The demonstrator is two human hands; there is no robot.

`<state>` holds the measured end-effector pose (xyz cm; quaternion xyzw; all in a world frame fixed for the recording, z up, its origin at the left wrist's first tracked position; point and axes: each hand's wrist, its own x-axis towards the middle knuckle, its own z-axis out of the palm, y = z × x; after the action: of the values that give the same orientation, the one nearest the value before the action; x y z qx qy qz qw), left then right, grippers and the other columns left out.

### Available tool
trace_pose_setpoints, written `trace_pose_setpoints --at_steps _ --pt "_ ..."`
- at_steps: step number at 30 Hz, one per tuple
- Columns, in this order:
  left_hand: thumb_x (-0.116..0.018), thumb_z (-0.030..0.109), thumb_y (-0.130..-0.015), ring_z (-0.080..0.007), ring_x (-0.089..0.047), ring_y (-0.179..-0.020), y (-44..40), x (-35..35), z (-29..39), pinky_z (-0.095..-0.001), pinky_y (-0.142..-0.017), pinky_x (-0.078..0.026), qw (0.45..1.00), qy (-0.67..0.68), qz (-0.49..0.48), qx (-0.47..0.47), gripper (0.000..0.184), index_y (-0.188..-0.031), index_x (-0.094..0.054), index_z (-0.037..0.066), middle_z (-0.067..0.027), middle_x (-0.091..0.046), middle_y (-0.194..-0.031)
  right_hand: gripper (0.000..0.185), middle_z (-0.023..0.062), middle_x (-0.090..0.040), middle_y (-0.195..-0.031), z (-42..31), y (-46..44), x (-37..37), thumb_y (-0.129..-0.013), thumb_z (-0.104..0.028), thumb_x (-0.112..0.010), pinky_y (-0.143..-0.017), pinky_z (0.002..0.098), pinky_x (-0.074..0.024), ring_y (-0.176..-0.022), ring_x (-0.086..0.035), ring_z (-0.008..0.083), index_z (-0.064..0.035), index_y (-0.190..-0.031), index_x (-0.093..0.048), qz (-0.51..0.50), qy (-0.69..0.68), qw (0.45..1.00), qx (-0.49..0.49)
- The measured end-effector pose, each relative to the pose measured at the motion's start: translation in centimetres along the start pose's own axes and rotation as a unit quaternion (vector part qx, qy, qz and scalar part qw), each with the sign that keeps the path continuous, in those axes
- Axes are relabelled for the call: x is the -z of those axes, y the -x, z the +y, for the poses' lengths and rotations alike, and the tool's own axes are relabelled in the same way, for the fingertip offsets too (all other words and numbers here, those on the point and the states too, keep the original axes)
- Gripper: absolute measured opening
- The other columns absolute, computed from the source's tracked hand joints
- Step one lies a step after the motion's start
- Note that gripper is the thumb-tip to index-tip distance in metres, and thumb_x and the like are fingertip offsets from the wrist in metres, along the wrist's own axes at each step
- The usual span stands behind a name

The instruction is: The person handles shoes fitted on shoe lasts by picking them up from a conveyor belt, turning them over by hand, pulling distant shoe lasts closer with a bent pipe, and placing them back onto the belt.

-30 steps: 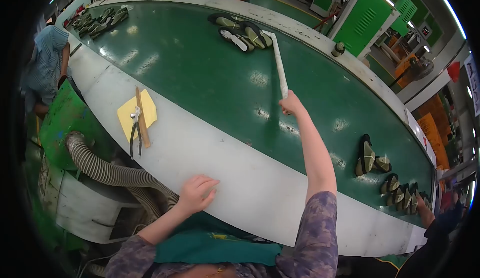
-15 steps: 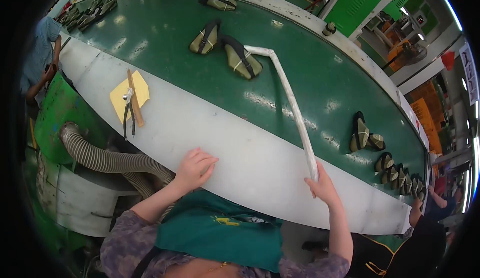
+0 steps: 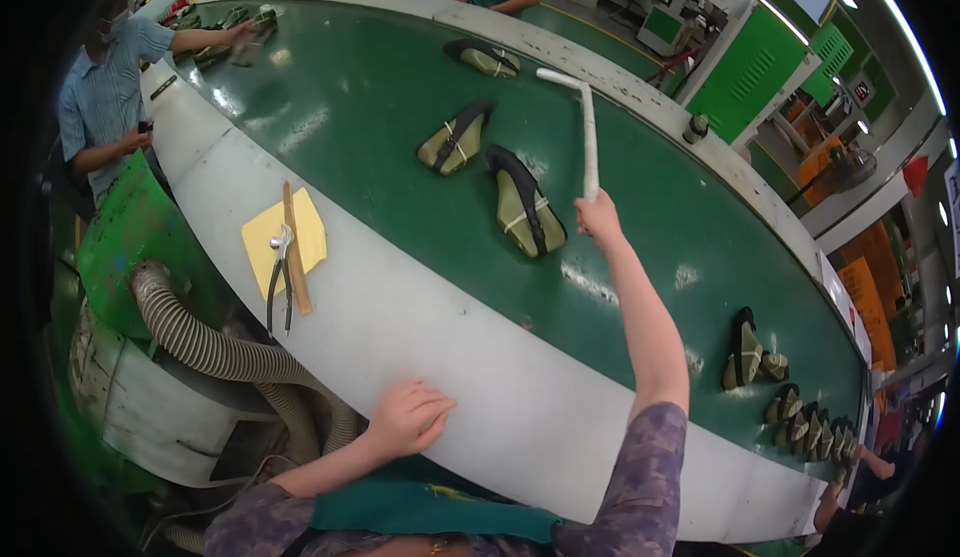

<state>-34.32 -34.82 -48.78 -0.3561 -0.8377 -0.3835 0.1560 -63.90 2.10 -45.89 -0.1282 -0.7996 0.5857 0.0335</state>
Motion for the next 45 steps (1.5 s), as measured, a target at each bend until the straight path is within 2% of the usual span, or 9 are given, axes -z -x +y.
trace_pose_setpoints --at_steps 9,19,28,29,30,32,33,37,45 --pt "-0.068 0.009 -0.074 -0.0231 -0.063 -0.084 -0.1 0.2 -0.3 -0.0375 -0.082 -0.051 0.999 0.012 -0.022 0.048 0.022 -0.096 -0.068 0.008 -0.0061 -0.066 -0.090 0.031 0.0105 -0.055 -0.061 -4.1 -9.9 -7.1 -0.079 -0.004 -0.055 -0.036 0.0340 -0.0430 -0.045 -0.056 0.0194 0.0065 -0.108 -0.047 -0.120 0.143 0.982 0.008" --pt "-0.065 0.006 -0.076 -0.0260 -0.062 -0.083 0.0 -0.3 -0.2 -0.0392 -0.081 -0.050 1.000 0.003 0.012 0.013 0.021 -0.097 -0.067 0.006 -0.0080 -0.065 -0.089 0.069 0.0108 -0.056 -0.070 -1.9 13.0 6.0 -0.080 -0.009 -0.055 -0.044 0.0312 -0.0450 -0.047 -0.053 0.0166 -0.0038 -0.143 -0.028 -0.158 0.298 0.941 0.034" --pt "-0.066 0.006 -0.077 -0.0250 -0.060 -0.079 0.0 -0.8 -0.2 -0.0365 -0.073 -0.048 0.998 -0.020 0.054 -0.016 0.013 -0.091 -0.066 0.004 -0.0076 -0.063 -0.085 0.067 0.0097 -0.058 -0.084 1.2 29.7 4.6 -0.084 -0.008 -0.057 -0.037 0.0272 -0.0391 -0.048 -0.048 0.0115 -0.0072 -0.146 -0.031 -0.066 0.120 0.990 -0.025" --pt "-0.066 0.006 -0.078 -0.0250 -0.060 -0.079 0.1 -0.9 -0.1 -0.0365 -0.073 -0.048 0.998 -0.025 0.062 -0.022 0.013 -0.090 -0.066 0.004 -0.0077 -0.063 -0.085 0.065 0.0157 -0.063 -0.099 1.4 29.9 4.0 -0.085 -0.007 -0.057 -0.053 0.0320 -0.0508 -0.065 -0.062 0.0203 -0.0068 -0.146 -0.031 -0.035 0.173 0.983 -0.046" --pt "-0.064 0.004 -0.077 -0.0265 -0.060 -0.078 0.3 -1.0 -0.1 -0.0369 -0.074 -0.048 0.999 -0.020 0.046 -0.001 0.016 -0.092 -0.067 0.005 -0.0085 -0.064 -0.085 0.065 0.0206 -0.060 -0.120 9.2 27.2 4.3 -0.086 -0.007 -0.057 -0.081 0.0376 -0.0517 -0.098 -0.065 0.0315 -0.0083 -0.146 -0.031 0.063 0.290 0.922 0.247" --pt "-0.064 0.004 -0.077 -0.0265 -0.060 -0.078 0.2 -0.9 -0.1 -0.0365 -0.074 -0.049 0.999 -0.016 0.048 -0.006 0.016 -0.092 -0.068 0.005 -0.0088 -0.064 -0.085 0.068 0.0230 -0.051 -0.134 6.6 28.5 1.9 -0.086 -0.009 -0.059 -0.102 0.0395 -0.0384 -0.125 -0.049 0.0364 -0.0098 -0.147 -0.029 0.091 0.204 0.965 0.140" --pt "-0.064 0.004 -0.077 -0.0266 -0.060 -0.078 0.2 -1.0 -0.1 -0.0363 -0.074 -0.049 0.998 -0.014 0.053 -0.011 0.016 -0.093 -0.068 0.004 -0.0090 -0.064 -0.084 0.070 0.0200 -0.060 -0.122 7.4 28.2 1.6 -0.086 -0.009 -0.059 -0.081 0.0366 -0.0513 -0.099 -0.065 0.0308 -0.0115 -0.148 -0.027 0.127 0.238 0.940 0.207" --pt "-0.064 0.005 -0.078 -0.0264 -0.060 -0.079 0.4 -1.1 -0.5 -0.0360 -0.074 -0.049 0.998 -0.019 0.056 -0.016 0.016 -0.094 -0.068 0.004 -0.0087 -0.064 -0.085 0.071 0.0047 -0.054 -0.081 3.7 32.0 4.8 -0.086 -0.006 -0.058 -0.037 0.0232 -0.0361 -0.048 -0.044 0.0065 -0.0137 -0.149 -0.026 0.062 0.034 0.994 0.080" --pt "-0.064 0.007 -0.078 -0.0263 -0.059 -0.089 0.6 -1.0 -0.6 -0.0374 -0.078 -0.049 0.998 -0.020 0.050 -0.022 0.028 -0.106 -0.065 0.008 -0.0082 -0.062 -0.099 0.073 0.0008 -0.050 -0.067 8.1 43.7 12.6 -0.077 -0.004 -0.058 -0.038 0.0224 -0.0343 -0.044 -0.044 0.0066 -0.0024 -0.145 -0.033 -0.083 0.029 0.992 -0.085"
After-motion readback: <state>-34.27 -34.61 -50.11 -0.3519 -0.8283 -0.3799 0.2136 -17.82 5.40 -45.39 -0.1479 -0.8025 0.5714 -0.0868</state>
